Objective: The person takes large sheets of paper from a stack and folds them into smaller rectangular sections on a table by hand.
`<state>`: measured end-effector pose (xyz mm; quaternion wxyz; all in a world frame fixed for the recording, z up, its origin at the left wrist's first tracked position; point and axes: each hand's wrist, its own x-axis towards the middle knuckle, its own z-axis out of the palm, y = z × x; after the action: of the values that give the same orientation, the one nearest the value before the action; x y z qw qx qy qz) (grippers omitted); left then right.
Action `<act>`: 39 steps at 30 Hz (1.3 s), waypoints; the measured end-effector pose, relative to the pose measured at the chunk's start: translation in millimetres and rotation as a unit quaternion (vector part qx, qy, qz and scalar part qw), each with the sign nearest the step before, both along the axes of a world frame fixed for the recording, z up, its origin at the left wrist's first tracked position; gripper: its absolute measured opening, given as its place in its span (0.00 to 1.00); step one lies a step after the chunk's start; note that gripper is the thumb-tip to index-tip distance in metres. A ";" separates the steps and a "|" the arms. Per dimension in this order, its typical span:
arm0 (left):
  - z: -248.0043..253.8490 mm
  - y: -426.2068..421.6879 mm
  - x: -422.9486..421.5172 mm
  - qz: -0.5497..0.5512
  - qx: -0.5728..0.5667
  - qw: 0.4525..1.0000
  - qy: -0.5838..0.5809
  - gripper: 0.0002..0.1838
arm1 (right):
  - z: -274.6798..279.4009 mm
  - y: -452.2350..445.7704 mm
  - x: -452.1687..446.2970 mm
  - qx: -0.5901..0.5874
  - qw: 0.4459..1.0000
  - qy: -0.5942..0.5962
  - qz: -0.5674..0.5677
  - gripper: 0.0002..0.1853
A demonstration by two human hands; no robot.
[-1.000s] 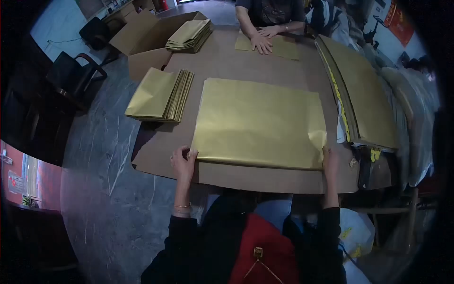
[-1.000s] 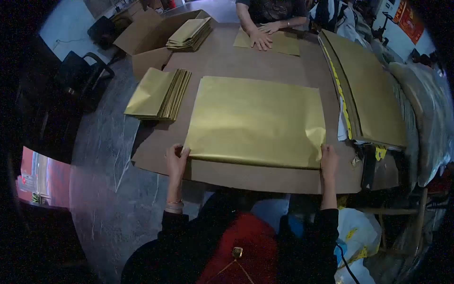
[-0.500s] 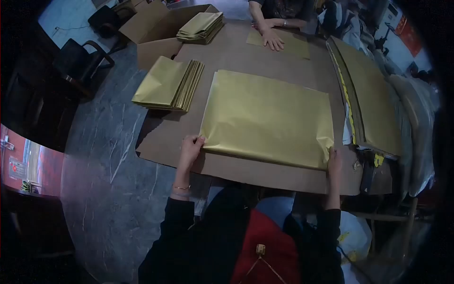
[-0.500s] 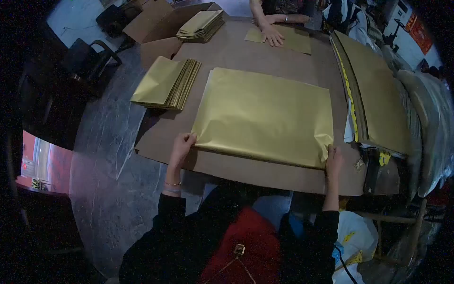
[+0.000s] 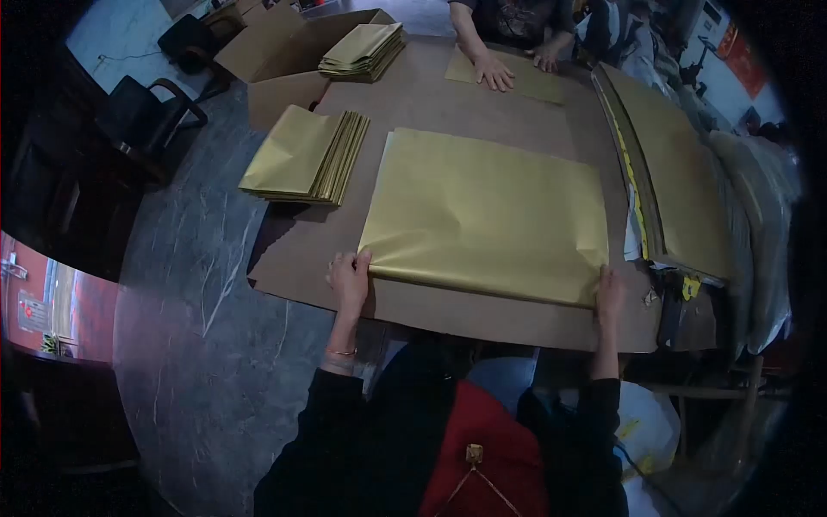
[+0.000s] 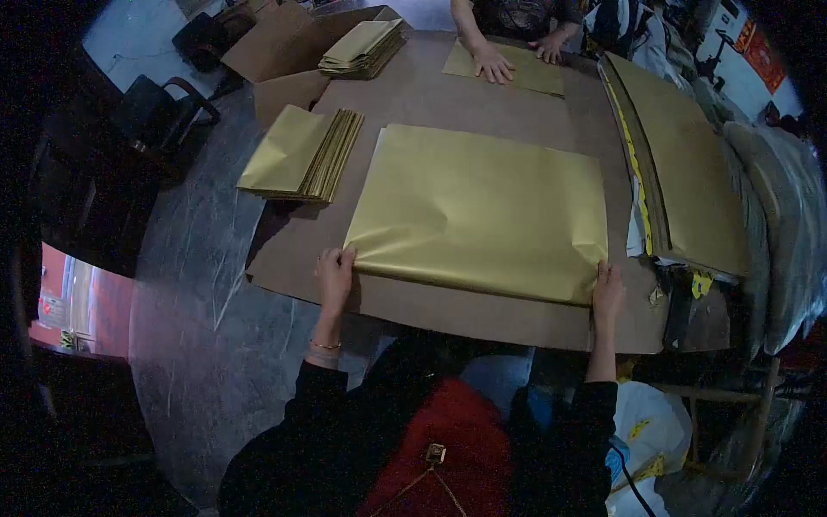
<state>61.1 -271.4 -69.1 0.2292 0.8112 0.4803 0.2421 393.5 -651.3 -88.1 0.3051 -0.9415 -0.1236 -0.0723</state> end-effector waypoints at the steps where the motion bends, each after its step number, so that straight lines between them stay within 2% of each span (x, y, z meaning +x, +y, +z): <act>1: -1.2 1.4 -1.4 0.000 0.000 1.000 0.001 0.23 | -3.1 -2.4 2.9 0.000 1.000 0.001 0.000 0.18; 3: -4.2 6.2 -4.1 -0.016 -0.046 0.999 -0.005 0.24 | -11.8 -9.3 13.7 -0.045 0.998 -0.014 0.039 0.19; 4: 5.0 5.1 -2.6 -0.011 -0.066 0.998 0.011 0.23 | -13.3 -10.4 14.6 0.009 0.998 -0.004 0.057 0.19; 5: 8.9 6.0 -1.7 -0.011 -0.065 0.998 0.011 0.23 | -13.4 -12.7 16.1 0.009 0.998 -0.005 0.057 0.19; 7: 13.4 8.7 0.4 -0.041 -0.190 0.969 -0.151 0.21 | -9.9 -15.0 17.2 0.017 0.994 0.004 0.107 0.21; 8: 15.2 12.1 1.6 -0.052 -0.150 0.980 -0.122 0.21 | -6.5 -13.5 16.1 0.017 0.994 0.004 0.106 0.21; 10: 7.4 20.3 9.6 -0.068 -0.149 0.980 -0.117 0.21 | 6.1 -6.1 14.1 -0.036 0.995 0.078 0.059 0.21; 12: -21.1 43.9 23.6 -0.113 -0.136 0.975 -0.137 0.22 | 22.6 -0.4 4.8 -0.061 0.991 0.111 0.032 0.21; 14: 5.9 46.9 36.2 -0.136 -0.166 0.963 -0.161 0.21 | 36.1 3.0 -2.5 0.027 0.986 0.134 0.099 0.22; 15: 24.0 46.0 42.4 -0.157 -0.196 0.951 -0.181 0.20 | 30.9 0.3 1.5 0.031 0.986 0.130 0.095 0.22; 17: 40.6 47.2 52.4 -0.156 -0.187 0.948 -0.207 0.18 | 13.7 -5.3 7.7 0.150 0.965 0.183 0.110 0.24; 19: 46.6 62.1 56.1 -0.182 -0.261 0.945 -0.078 0.17 | 11.1 -12.8 6.3 0.133 0.971 0.177 0.089 0.24; 20: 56.7 60.3 52.1 -0.189 -0.215 0.958 -0.015 0.16 | 8.9 -18.6 4.6 0.113 0.975 0.177 0.070 0.24; 21: 61.4 52.5 47.6 -0.182 -0.208 0.960 -0.037 0.15 | -29.2 -34.3 17.5 0.122 0.982 0.132 0.058 0.24; 25: 49.9 13.9 5.2 -0.197 -0.220 0.941 -0.165 0.12 | 5.9 -39.2 -19.0 0.149 0.969 0.190 0.047 0.24; 26: 53.2 0.6 -6.1 -0.179 -0.224 0.941 -0.177 0.12 | 5.9 -41.6 -18.0 0.085 0.972 0.208 0.071 0.24; 27: 30.3 -1.5 -17.8 -0.178 -0.236 0.929 -0.222 0.12 | 8.0 -41.2 -18.9 0.021 0.969 0.227 0.094 0.23; 28: 8.5 -0.3 -31.2 -0.172 -0.248 0.916 -0.265 0.12 | 51.2 -24.8 -46.3 0.188 0.921 0.339 0.051 0.21; 29: 5.3 -3.6 -43.9 -0.174 -0.252 0.916 -0.259 0.12 | 53.2 -25.5 -44.6 0.192 0.921 0.336 0.042 0.21; 31: 8.6 -10.4 -58.5 -0.178 -0.253 0.916 -0.255 0.11 | 49.6 -22.9 -39.1 0.101 0.915 0.389 0.036 0.19; 33: 14.9 -24.5 -64.8 -0.130 -0.190 0.947 -0.224 0.10 | 27.0 -22.6 -25.3 0.070 0.927 0.364 0.054 0.19; 34: 25.0 -30.5 -62.2 -0.134 -0.266 0.915 -0.271 0.09 | 39.2 -15.1 -29.8 0.045 0.947 0.312 0.062 0.19; 35: 27.4 -29.8 -63.7 -0.132 -0.266 0.916 -0.269 0.09 | 44.8 -10.8 -34.3 0.018 0.963 0.259 0.070 0.20; 36: 28.7 -29.4 -66.0 -0.117 -0.251 0.926 -0.256 0.09 | 6.7 -19.9 -16.3 0.021 0.975 0.196 0.104 0.22; 39: 27.8 -29.9 -73.1 -0.076 -0.242 0.941 -0.222 0.10 | 43.6 -5.7 -27.7 -0.001 0.965 0.253 0.069 0.23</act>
<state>-12.0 -301.3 -41.3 0.5371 0.6909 0.3986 0.2745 365.9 -657.0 -44.5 0.3296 -0.9188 -0.1068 0.1893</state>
